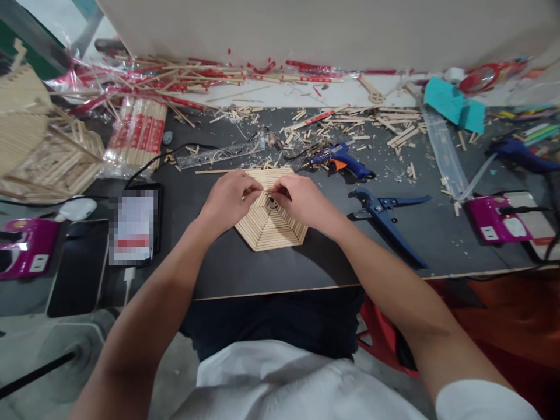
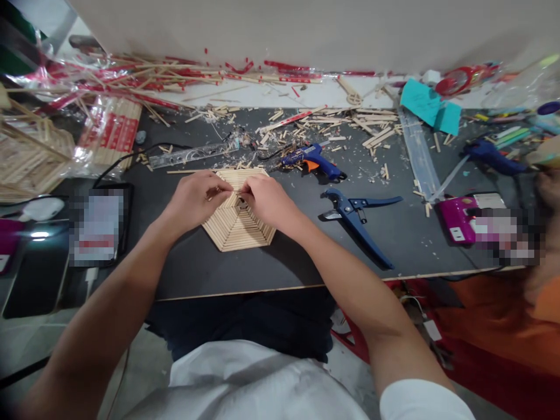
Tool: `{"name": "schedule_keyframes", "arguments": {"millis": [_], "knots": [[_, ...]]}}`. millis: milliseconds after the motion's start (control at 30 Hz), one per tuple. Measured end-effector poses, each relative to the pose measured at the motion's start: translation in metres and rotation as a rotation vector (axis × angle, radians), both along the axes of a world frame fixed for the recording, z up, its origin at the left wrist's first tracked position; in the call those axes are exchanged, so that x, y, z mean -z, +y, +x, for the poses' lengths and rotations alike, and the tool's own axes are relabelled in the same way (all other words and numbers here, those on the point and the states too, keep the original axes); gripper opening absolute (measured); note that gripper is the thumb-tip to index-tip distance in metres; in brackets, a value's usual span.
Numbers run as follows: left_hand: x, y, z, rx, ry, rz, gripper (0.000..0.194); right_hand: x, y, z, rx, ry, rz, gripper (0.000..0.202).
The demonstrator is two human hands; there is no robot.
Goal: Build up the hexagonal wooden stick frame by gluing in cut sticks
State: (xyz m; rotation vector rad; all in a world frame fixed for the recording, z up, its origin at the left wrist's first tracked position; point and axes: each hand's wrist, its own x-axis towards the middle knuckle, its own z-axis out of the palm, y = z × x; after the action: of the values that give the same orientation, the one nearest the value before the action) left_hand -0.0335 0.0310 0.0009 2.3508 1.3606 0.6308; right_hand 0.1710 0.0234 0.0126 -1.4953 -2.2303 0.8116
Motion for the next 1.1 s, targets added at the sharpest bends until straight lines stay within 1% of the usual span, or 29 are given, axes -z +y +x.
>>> {"name": "schedule_keyframes", "arguments": {"millis": [167, 367, 467, 600, 767, 867, 967, 1033, 1100], "knots": [[0.004, 0.002, 0.005, -0.012, -0.056, -0.031, 0.015, 0.001, -0.001, -0.003, 0.005, -0.062, 0.014, 0.011], [0.005, 0.001, 0.007, -0.030, -0.092, -0.049, 0.013, 0.001, 0.000, -0.004, -0.009, -0.090, 0.040, 0.013], [0.006, 0.000, 0.010, -0.078, -0.123, -0.059, 0.009, -0.003, 0.001, -0.005, -0.014, -0.111, 0.018, 0.013], [0.008, 0.002, 0.014, -0.124, -0.182, -0.114, 0.003, -0.010, 0.006, -0.006, -0.030, -0.151, -0.025, 0.014], [0.010, 0.007, 0.013, -0.139, -0.256, -0.227, 0.004, -0.018, 0.016, -0.007, -0.074, -0.194, -0.087, 0.017], [0.013, 0.009, 0.011, -0.131, -0.316, -0.289, 0.006, -0.024, 0.020, -0.003, -0.091, -0.173, -0.123, 0.017], [0.015, 0.010, 0.010, -0.148, -0.344, -0.310, 0.008, -0.026, 0.020, 0.002, -0.032, -0.115, -0.164, 0.016], [0.014, 0.010, 0.011, -0.170, -0.352, -0.312, 0.010, -0.024, 0.020, 0.004, 0.033, -0.073, -0.171, 0.014], [0.013, 0.009, 0.012, -0.187, -0.346, -0.297, 0.012, -0.020, 0.018, 0.006, 0.063, -0.035, -0.155, 0.012]]}}
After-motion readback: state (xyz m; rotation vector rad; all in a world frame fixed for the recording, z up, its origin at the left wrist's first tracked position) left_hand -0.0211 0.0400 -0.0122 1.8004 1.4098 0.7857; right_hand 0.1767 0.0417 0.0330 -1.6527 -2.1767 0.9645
